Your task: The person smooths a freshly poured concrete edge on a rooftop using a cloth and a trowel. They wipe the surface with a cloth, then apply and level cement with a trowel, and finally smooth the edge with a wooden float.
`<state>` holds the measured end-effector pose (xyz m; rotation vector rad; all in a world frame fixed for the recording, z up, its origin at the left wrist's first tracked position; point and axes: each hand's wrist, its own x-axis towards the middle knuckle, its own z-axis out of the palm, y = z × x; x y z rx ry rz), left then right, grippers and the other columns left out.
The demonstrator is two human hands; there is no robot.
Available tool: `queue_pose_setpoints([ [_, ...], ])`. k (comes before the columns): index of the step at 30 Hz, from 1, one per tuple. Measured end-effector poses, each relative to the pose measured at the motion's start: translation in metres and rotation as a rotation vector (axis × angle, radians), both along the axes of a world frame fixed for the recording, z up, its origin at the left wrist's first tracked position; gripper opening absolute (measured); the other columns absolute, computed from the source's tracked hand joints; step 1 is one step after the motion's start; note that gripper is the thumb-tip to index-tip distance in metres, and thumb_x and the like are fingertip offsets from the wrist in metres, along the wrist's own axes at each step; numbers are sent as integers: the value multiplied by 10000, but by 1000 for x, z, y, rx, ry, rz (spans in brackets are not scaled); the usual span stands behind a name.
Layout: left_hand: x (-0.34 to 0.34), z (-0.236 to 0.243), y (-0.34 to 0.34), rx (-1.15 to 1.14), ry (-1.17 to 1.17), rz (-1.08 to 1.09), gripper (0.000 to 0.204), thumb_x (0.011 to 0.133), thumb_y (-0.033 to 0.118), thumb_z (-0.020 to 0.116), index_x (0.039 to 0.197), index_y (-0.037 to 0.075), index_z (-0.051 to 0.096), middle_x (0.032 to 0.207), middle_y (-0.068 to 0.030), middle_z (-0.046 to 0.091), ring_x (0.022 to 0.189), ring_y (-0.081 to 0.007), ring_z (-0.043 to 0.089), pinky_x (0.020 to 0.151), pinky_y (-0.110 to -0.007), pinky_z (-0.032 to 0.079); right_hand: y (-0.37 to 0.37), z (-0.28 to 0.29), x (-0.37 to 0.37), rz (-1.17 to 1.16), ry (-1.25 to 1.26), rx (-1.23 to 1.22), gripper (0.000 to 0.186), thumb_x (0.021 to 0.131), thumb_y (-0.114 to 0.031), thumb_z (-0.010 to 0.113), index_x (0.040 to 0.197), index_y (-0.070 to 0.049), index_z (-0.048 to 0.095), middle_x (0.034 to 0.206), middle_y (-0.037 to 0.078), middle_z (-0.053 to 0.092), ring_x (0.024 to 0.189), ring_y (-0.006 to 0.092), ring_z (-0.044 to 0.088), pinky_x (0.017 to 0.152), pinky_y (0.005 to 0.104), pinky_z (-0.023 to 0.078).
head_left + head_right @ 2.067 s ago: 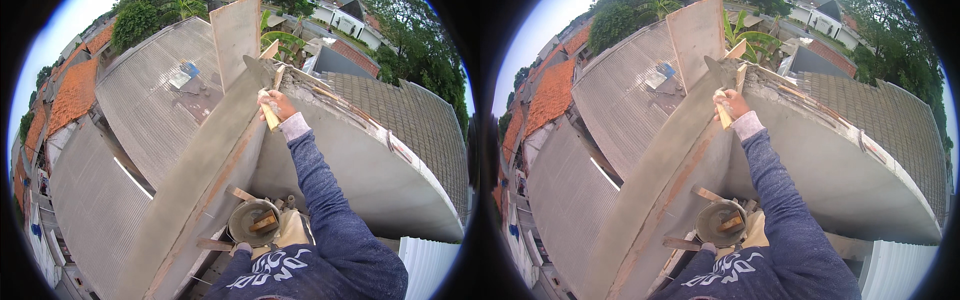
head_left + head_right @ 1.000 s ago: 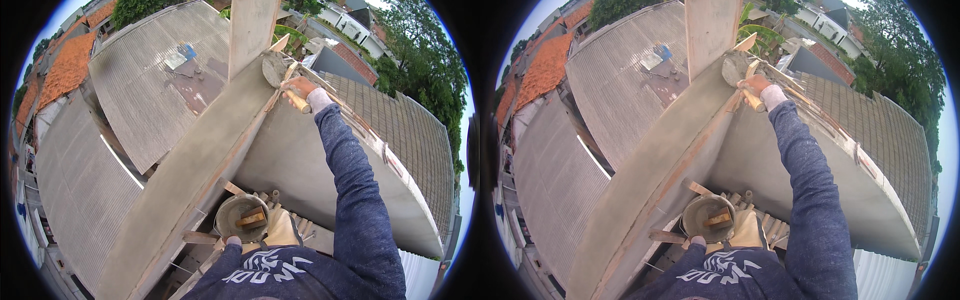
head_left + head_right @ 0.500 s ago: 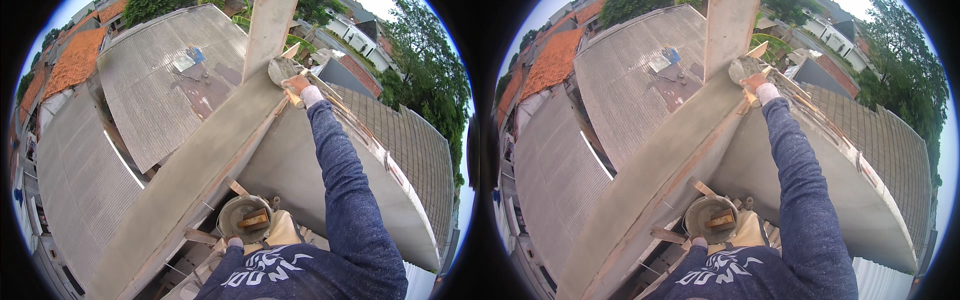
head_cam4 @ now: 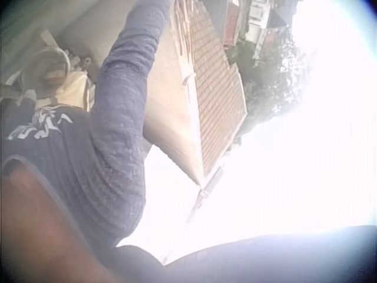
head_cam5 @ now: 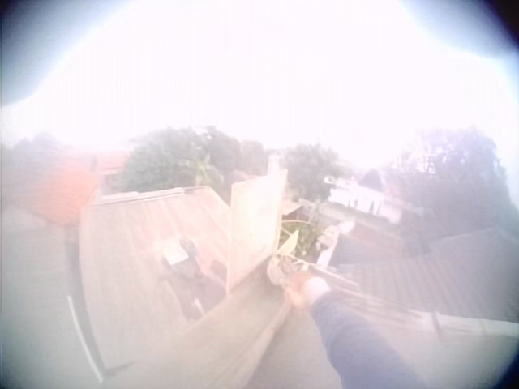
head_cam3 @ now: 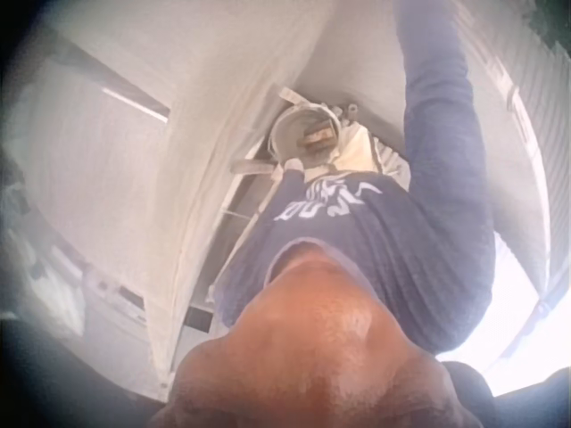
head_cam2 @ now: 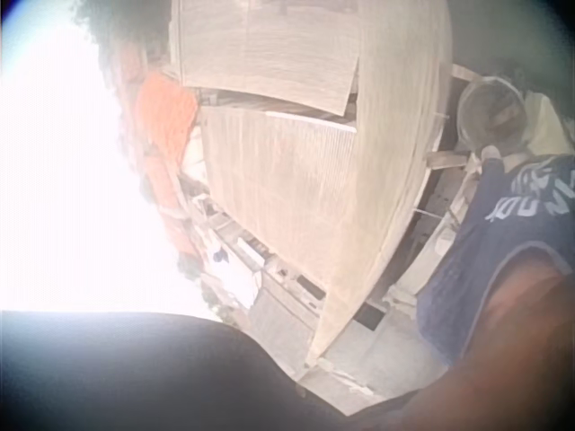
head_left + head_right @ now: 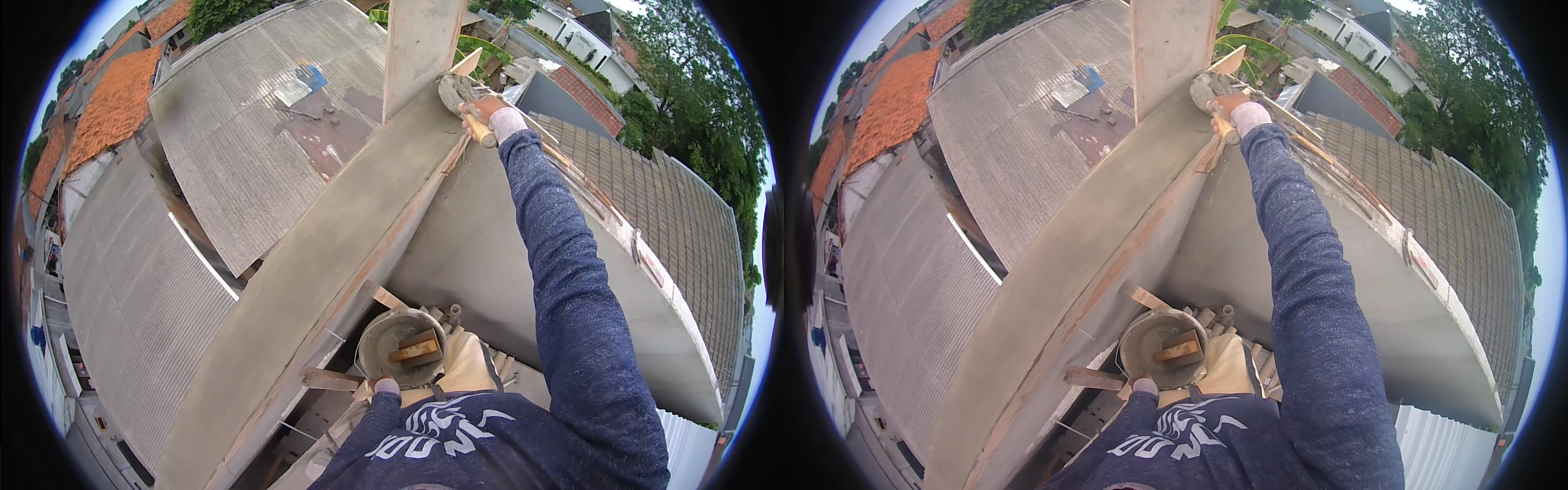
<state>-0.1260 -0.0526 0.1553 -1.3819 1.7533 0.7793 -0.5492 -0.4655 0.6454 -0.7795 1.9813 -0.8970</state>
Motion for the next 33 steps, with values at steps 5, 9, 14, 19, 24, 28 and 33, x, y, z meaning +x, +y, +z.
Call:
queue_pose_setpoints([
  [5,3,-6,5,1,-1,67,283,791,181,715,1046,65,673,943,-114,724,861,-286,700,716,-405,550,15,-19,17,112,87,-110,310,849,-214,715,931,77,646,731,158,662,518,246,641,434,377,529],
  [9,1,-16,8,-30,0,108,251,788,158,703,1021,67,675,920,-106,723,831,-277,696,705,-397,547,22,-10,23,160,115,-98,317,859,-247,711,936,52,642,724,146,649,481,221,609,383,346,508],
  [14,1,-26,16,-90,-2,179,214,785,129,688,990,69,678,893,-97,722,794,-267,690,691,-388,544,29,8,21,166,88,-38,273,872,-206,685,930,59,656,744,164,674,515,236,637,428,368,511],
  [19,0,-47,27,-254,45,316,179,783,100,673,960,71,681,865,-87,720,756,-257,684,678,-379,542,33,18,3,190,54,39,278,902,-246,663,1003,12,641,763,134,668,502,197,617,416,345,513],
  [24,28,-101,44,-507,126,240,208,765,92,688,971,69,688,880,-85,727,772,-259,693,688,-388,544,4,30,5,116,15,99,300,901,-293,678,988,-12,618,749,124,655,487,176,606,397,330,516],
  [28,0,-78,29,-433,161,994,272,760,119,705,1023,62,667,980,-106,707,871,-268,679,758,-385,534,15,16,24,208,-23,-45,322,863,-291,712,915,16,631,724,129,657,461,195,600,393,341,501],
  [33,-30,-13,6,-326,129,1485,368,754,150,720,1094,45,628,1111,-138,671,1005,-278,648,857,-371,514,31,10,-1,234,124,-31,333,864,-250,698,907,72,628,708,147,669,560,245,660,476,369,531],
])
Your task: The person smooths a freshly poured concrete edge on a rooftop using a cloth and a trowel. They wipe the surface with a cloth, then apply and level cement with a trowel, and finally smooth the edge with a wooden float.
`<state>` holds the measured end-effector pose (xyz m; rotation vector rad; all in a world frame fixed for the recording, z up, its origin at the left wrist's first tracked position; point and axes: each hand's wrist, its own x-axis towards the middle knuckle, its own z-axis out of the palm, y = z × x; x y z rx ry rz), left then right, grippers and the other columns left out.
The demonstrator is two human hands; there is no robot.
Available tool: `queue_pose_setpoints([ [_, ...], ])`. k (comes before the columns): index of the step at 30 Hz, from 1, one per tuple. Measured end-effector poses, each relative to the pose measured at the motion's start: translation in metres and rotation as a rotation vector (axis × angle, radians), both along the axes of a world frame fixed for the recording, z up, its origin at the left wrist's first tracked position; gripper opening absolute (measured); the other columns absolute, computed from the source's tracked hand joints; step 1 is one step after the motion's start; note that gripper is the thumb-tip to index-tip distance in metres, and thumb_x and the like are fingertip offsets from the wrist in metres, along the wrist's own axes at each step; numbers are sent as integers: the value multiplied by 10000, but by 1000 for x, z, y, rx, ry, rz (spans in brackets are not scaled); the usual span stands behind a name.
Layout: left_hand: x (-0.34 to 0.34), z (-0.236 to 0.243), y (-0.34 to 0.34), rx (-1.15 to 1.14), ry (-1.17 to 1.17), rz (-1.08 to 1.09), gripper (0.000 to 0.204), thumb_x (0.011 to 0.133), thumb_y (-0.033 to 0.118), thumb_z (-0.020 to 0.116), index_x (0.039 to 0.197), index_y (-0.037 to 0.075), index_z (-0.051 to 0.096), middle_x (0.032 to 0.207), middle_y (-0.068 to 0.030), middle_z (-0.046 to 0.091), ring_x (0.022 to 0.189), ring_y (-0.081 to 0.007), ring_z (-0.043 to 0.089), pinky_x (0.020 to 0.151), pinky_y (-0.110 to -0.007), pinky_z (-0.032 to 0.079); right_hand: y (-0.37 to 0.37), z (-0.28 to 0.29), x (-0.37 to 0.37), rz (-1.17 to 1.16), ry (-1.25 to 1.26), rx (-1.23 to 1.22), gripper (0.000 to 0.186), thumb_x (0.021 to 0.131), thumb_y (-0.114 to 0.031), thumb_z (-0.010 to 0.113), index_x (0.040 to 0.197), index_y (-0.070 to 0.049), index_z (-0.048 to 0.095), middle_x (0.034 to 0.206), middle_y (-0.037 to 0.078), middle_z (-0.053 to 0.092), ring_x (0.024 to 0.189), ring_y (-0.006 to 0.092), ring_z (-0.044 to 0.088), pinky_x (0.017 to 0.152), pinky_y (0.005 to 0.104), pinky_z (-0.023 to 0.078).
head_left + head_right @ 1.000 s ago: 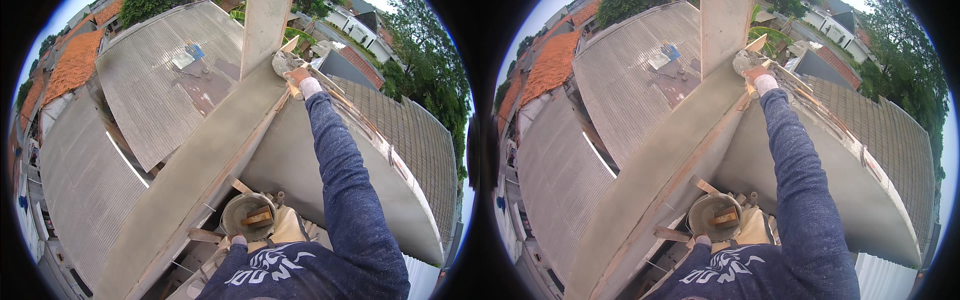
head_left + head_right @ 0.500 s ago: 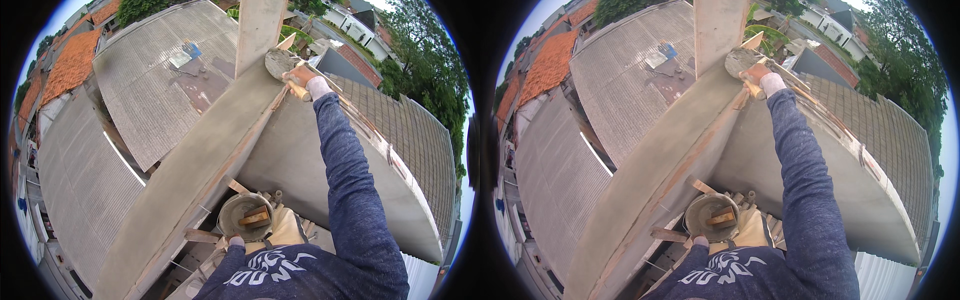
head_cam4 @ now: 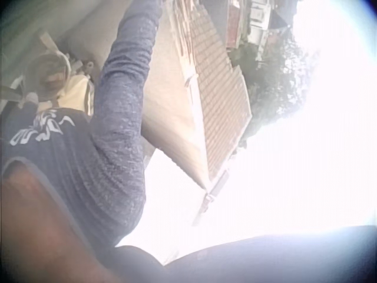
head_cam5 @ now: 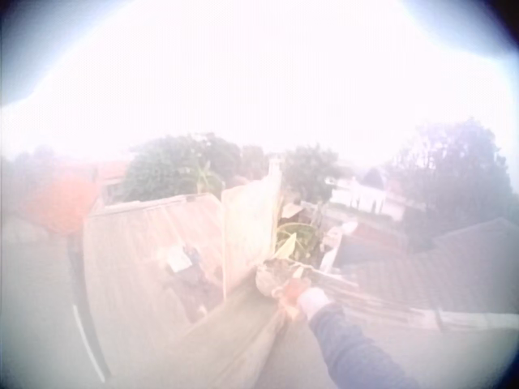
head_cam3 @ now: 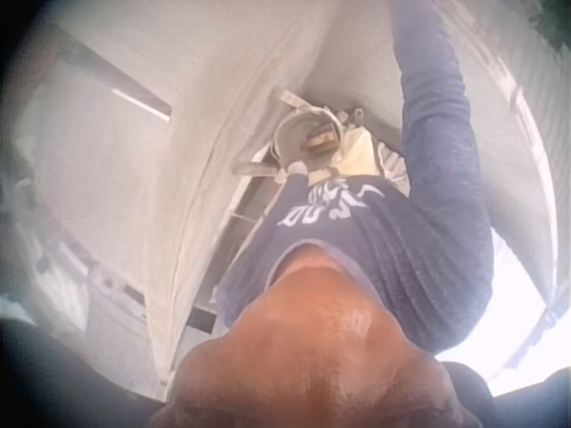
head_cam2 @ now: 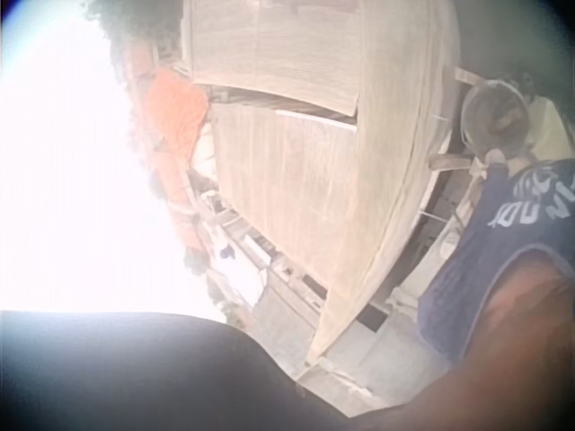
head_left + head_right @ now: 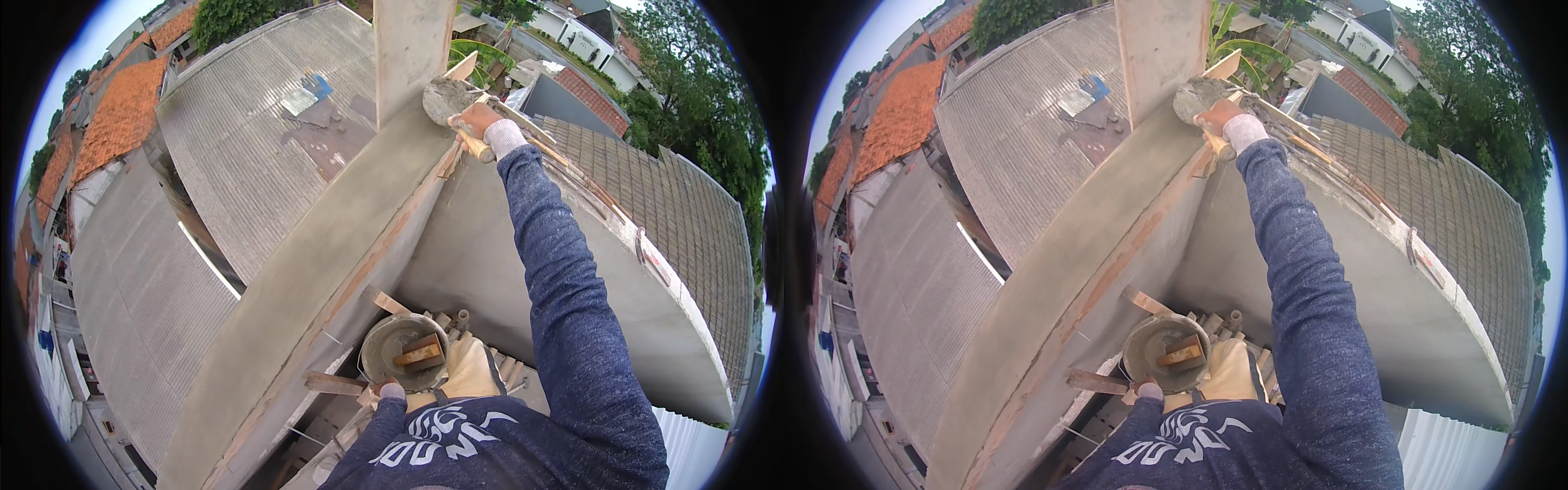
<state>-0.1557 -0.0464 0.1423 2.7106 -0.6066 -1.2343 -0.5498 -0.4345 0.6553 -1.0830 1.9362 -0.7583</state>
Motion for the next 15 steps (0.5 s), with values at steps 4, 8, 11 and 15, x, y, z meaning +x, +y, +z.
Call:
queue_pose_setpoints([
  [4,1,24,-4,-52,88,137,430,755,162,724,1146,32,603,1210,-164,640,1090,-288,627,922,-363,501,-2,9,-8,45,42,78,315,877,-262,668,932,46,643,730,137,689,569,246,674,500,392,543],
  [8,40,24,-4,-290,76,-134,475,757,137,742,1184,0,585,1225,-201,617,1041,-293,644,889,-378,520,-31,7,0,-14,-24,90,323,871,-282,662,959,29,661,762,126,708,590,248,689,544,412,559],
  [11,34,84,-16,-685,157,-77,403,814,84,698,1191,-7,590,1181,-177,631,979,-276,659,843,-366,541,-45,1,-16,-59,-37,101,310,884,-291,646,971,6,663,781,131,700,600,236,683,546,387,560],
  [15,21,310,-72,-803,733,-57,274,924,-2,543,1195,-30,573,1086,-153,641,1004,-218,622,807,-345,551,-22,-3,-32,43,108,70,291,888,-270,687,958,0,606,743,122,659,533,214,637,446,357,536],
])
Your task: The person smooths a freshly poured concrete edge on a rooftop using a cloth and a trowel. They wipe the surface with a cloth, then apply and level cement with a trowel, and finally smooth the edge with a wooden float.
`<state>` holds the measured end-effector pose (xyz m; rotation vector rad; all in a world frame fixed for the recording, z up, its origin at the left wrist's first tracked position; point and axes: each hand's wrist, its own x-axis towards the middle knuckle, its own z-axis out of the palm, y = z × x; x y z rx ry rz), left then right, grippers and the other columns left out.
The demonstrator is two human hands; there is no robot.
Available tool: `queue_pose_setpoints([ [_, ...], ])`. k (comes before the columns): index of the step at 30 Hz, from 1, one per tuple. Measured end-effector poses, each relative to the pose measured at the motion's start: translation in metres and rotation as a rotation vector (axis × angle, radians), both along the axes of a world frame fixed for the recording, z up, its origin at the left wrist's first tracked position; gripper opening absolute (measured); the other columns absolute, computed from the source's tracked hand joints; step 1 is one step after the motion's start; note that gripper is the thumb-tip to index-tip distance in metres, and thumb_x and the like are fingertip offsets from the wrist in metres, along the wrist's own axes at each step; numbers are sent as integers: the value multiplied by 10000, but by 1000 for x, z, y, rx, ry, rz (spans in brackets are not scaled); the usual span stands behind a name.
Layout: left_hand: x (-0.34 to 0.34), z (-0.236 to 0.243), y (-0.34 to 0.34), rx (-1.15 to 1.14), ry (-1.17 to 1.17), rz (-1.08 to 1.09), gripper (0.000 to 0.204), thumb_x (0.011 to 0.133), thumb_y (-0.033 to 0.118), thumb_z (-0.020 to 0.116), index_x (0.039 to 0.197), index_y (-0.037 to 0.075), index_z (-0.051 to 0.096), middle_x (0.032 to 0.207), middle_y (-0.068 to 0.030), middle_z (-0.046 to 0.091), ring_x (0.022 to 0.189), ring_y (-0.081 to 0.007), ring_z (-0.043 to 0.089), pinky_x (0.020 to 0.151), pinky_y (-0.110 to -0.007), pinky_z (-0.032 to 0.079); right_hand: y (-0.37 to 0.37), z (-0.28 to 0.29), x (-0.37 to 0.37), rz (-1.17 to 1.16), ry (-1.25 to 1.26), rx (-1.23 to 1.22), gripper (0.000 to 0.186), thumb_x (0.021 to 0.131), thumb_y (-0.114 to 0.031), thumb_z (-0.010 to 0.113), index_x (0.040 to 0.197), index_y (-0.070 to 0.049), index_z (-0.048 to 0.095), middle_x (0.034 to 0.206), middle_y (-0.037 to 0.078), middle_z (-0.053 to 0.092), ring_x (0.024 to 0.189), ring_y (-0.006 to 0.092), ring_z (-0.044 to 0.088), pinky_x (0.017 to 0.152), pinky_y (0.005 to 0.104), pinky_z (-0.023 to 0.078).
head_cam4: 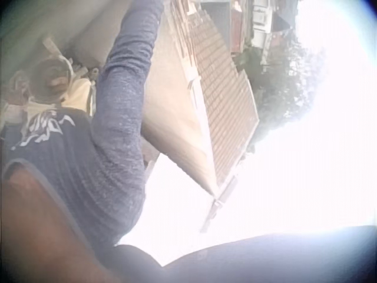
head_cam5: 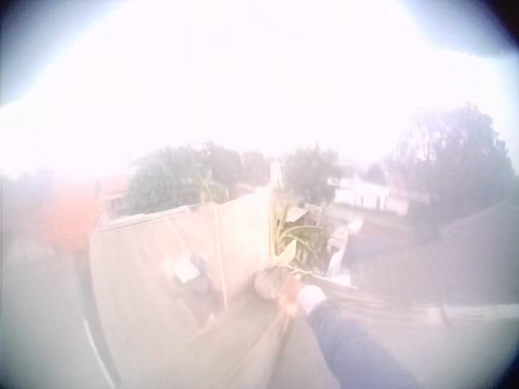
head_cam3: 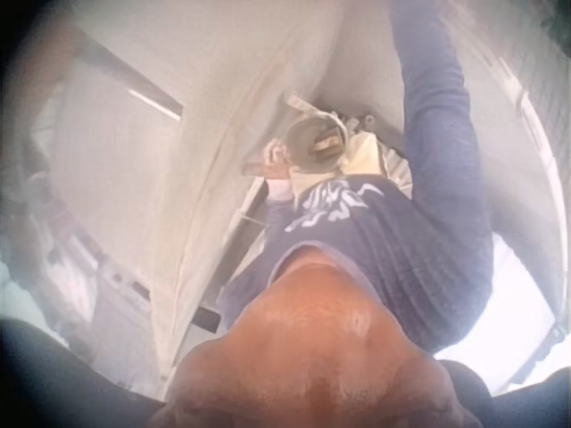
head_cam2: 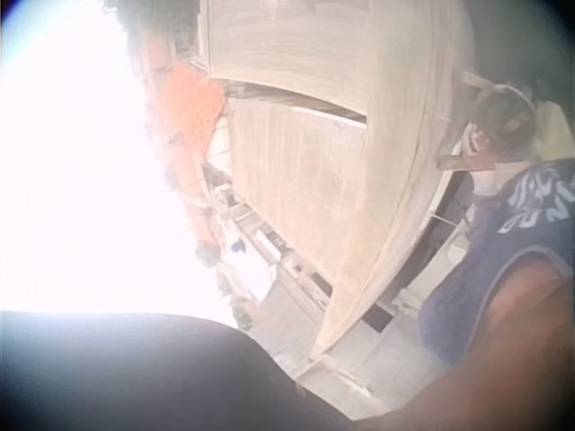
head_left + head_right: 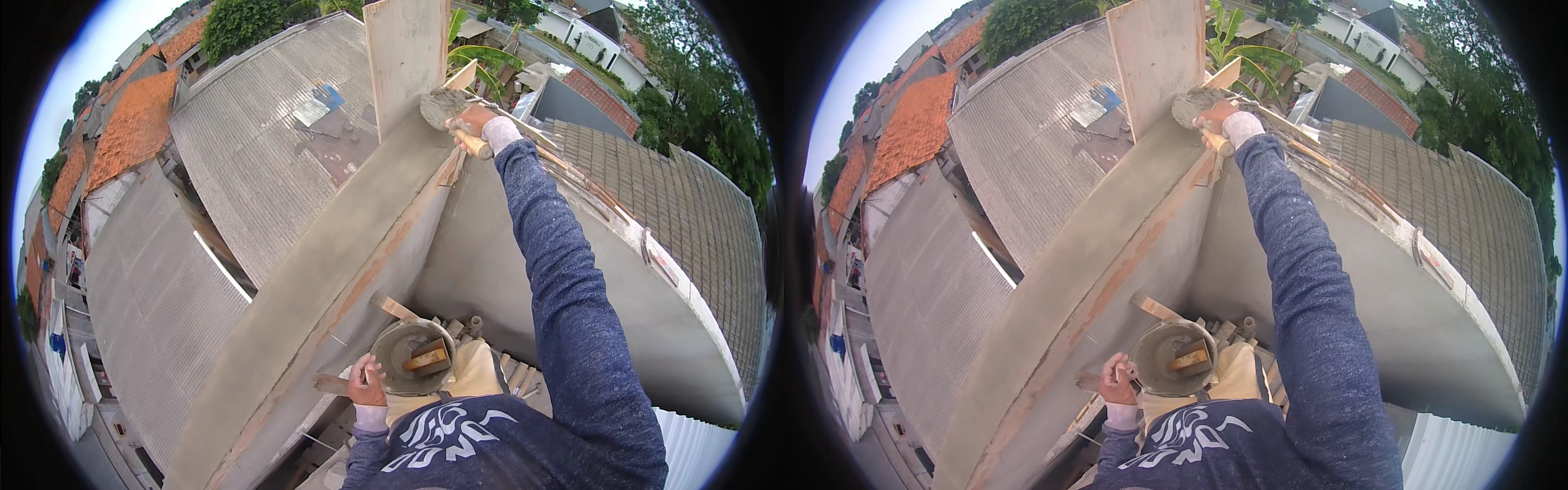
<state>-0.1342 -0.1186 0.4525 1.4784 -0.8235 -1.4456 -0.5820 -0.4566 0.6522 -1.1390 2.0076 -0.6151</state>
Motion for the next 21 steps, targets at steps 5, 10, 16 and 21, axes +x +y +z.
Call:
queue_pose_setpoints([
  [5,26,123,-45,-874,-921,281,267,956,119,534,1191,1,575,1118,-171,618,1055,-306,587,933,-443,496,-14,10,5,-98,-291,46,323,877,-295,709,960,-4,597,765,129,665,577,217,649,438,355,538],
  [10,76,112,-102,-675,-1323,448,348,961,193,512,1271,38,535,1340,-145,533,1271,-326,482,1135,-582,256,4,-22,21,-74,-129,-167,288,876,-254,687,930,25,636,733,107,647,547,203,637,436,338,522],
  [16,76,104,-113,-436,-1423,554,410,986,317,469,1316,78,517,1466,-113,445,1384,-303,388,1160,-603,174,86,-34,80,-39,-137,-257,314,853,-265,694,900,46,681,726,137,674,556,249,676,524,371,552],
  [21,75,100,-119,-382,-1449,572,414,999,335,441,1321,85,513,1471,-117,437,1387,-309,383,1153,-617,178,82,-19,59,-55,-121,-256,333,862,-253,678,854,79,657,700,154,659,517,257,664,485,390,536],
])
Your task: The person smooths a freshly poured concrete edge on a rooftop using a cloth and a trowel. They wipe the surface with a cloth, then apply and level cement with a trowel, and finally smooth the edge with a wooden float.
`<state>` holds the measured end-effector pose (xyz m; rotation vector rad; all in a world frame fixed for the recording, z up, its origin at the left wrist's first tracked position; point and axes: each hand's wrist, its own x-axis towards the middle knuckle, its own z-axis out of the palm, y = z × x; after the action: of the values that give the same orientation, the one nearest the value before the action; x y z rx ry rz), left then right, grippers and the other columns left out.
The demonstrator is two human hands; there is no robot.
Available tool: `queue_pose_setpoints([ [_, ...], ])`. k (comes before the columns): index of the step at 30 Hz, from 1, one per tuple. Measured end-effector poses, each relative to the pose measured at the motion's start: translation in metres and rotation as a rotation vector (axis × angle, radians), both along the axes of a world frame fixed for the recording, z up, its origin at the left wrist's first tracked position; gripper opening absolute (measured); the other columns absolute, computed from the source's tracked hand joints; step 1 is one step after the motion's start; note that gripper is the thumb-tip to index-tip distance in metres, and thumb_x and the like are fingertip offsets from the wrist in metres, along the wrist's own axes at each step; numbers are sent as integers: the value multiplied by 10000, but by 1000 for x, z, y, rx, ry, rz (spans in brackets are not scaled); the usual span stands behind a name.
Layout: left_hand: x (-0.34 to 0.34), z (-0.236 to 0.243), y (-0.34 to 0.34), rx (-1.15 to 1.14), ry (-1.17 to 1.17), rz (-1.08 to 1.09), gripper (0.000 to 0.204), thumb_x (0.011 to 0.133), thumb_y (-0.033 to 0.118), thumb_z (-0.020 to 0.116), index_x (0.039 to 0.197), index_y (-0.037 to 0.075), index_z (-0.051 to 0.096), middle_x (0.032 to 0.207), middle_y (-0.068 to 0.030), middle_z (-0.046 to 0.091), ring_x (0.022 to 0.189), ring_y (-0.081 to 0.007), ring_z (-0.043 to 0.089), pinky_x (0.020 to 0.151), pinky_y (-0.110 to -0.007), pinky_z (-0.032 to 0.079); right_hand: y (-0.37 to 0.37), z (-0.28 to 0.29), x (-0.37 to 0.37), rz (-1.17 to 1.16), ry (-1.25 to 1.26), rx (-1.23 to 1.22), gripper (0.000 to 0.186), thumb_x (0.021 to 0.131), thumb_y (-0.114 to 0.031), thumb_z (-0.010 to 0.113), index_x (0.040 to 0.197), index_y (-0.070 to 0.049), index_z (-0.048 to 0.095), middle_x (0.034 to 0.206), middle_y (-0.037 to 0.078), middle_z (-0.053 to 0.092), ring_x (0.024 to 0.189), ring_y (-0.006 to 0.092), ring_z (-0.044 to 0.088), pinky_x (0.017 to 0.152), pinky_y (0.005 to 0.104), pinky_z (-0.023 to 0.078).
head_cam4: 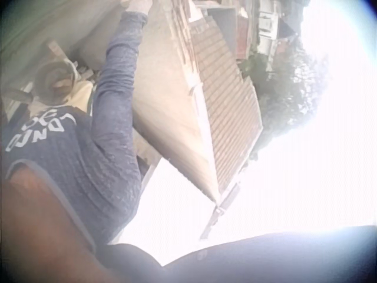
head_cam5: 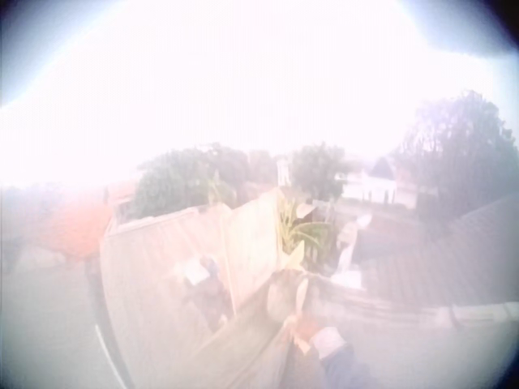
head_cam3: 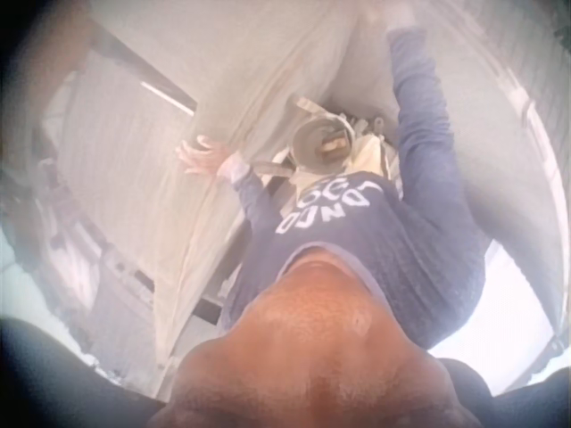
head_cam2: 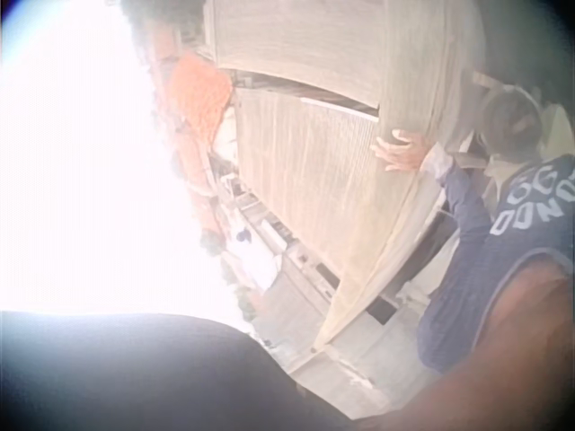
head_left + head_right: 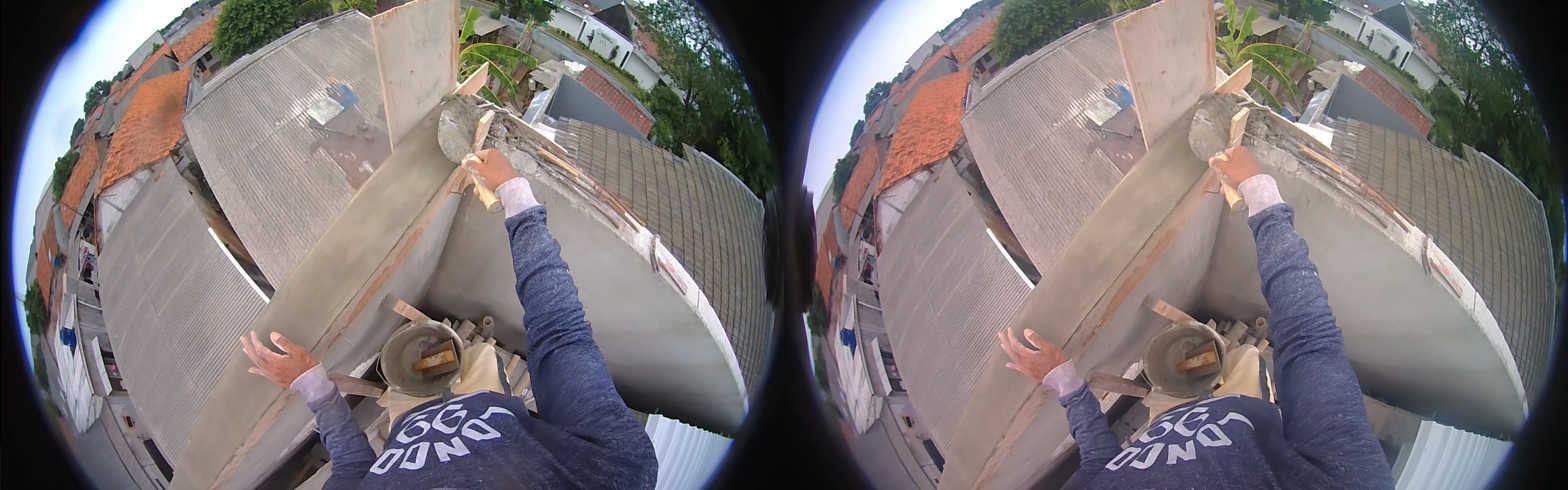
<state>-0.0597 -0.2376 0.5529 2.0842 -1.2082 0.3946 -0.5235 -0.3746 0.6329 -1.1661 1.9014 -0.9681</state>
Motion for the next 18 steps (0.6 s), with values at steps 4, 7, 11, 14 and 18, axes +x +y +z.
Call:
queue_pose_setpoints([
  [4,0,-2,-3,17,-17,23,450,1020,398,391,1327,92,509,1472,-88,437,1389,-278,381,1162,-604,173,-7,0,-18,6,-61,65,327,868,-245,679,874,80,645,685,135,645,498,243,646,457,364,517],
  [7,-4,0,-2,20,-7,26,444,1021,393,384,1321,92,513,1467,-88,442,1386,-275,387,1160,-607,173,-4,7,-19,-19,-183,81,319,878,-242,671,918,74,648,677,119,630,481,224,625,449,347,506],
  [11,-4,6,1,31,5,19,438,1021,383,373,1318,94,516,1466,-86,444,1383,-274,392,1157,-613,172,2,18,-9,-31,-182,95,299,896,-239,652,934,58,645,691,108,625,478,201,612,438,347,496],
  [14,-6,7,-1,68,-10,31,417,1015,355,389,1308,91,524,1462,-103,446,1374,-294,403,1151,-618,193,8,17,-2,-12,-168,87,308,906,-246,645,983,52,635,701,101,629,479,190,610,421,338,484],
  [18,-3,10,0,99,-18,45,406,1010,337,395,1305,91,528,1465,-111,439,1375,-300,398,1157,-612,197,3,18,-4,9,-237,84,304,903,-246,650,962,50,620,680,97,613,461,195,603,400,326,481],
])
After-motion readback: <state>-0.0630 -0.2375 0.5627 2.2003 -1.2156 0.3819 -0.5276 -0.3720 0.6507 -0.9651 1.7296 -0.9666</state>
